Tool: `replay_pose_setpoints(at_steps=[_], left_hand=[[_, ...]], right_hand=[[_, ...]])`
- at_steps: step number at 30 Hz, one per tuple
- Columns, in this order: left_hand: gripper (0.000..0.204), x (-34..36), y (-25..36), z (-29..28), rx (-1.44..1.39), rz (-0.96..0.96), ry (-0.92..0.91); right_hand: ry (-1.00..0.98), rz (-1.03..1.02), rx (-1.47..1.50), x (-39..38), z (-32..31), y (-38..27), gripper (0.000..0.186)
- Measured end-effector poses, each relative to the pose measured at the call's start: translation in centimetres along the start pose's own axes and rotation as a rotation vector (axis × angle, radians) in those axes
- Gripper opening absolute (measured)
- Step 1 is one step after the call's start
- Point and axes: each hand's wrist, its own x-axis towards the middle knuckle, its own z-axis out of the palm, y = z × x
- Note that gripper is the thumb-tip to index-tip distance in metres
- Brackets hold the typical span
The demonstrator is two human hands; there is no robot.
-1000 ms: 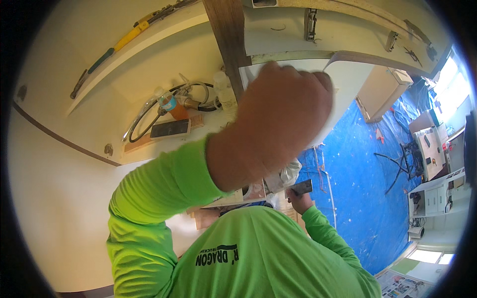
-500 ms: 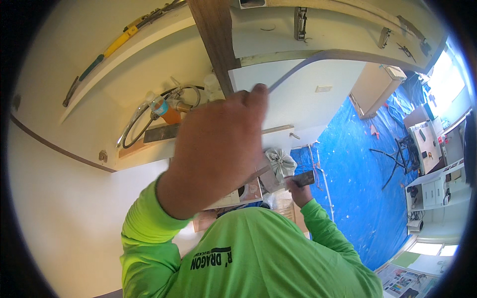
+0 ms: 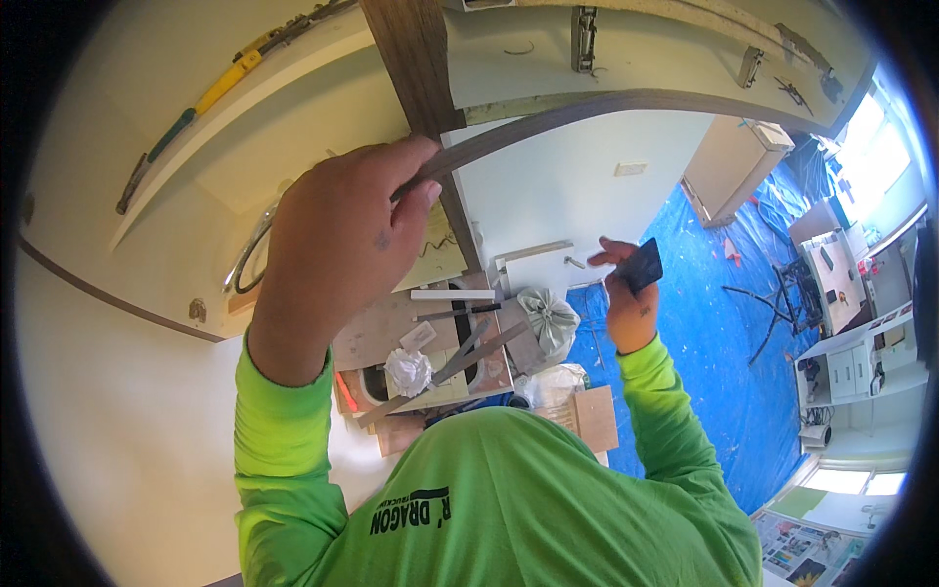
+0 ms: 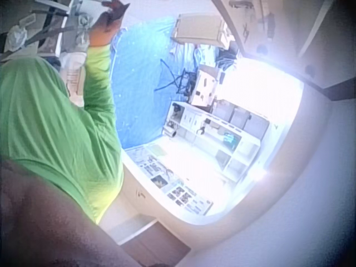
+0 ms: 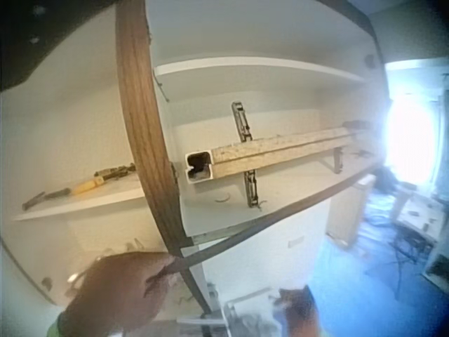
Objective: The person applies a strip of edge banding to the exposed edge of a cabinet door. They use a utility knife to trim the overhanging banding flush with the door surface, then smooth the edge with a sanding block.
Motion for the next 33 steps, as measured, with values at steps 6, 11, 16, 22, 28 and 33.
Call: replay_pose_setpoints(at_steps=[6, 11, 16, 22, 28, 33], left_hand=[[0.071, -1.0, 1.0, -1.0, -0.267, 0.312, -0.321], [0.108, -3.1, 4.3, 2.0, -0.43, 0.511, -0.317], [0.101, -3.9, 8.5, 6.5, -0.536, 0.507, -0.177], [0.089, -4.3, 9.1, 10.6, -0.678, 0.526, -0.043], [0.079, -4.0, 8.5, 11.2, -0.725, 0.557, -0.02], [0.058, 0.1, 6.7, 13.4, -0.756, 0.517, 0.331]], right_hand=[[0.051, -0.005, 0.01, 2.9, 0.8, -5.0, 0.026], [0.062, -0.024, 0.395, 5.7, 2.3, -10.2, 0.027], [0.018, 0.168, 0.274, 6.4, 1.0, -14.9, 0.041], [-0.064, 0.323, 0.352, 7.2, -1.9, -14.3, 0.034], [-0.085, 0.334, 0.443, 6.8, -2.6, -13.8, 0.033], [0.24, 0.336, 0.371, 6.2, 0.1, -15.4, 0.03]])
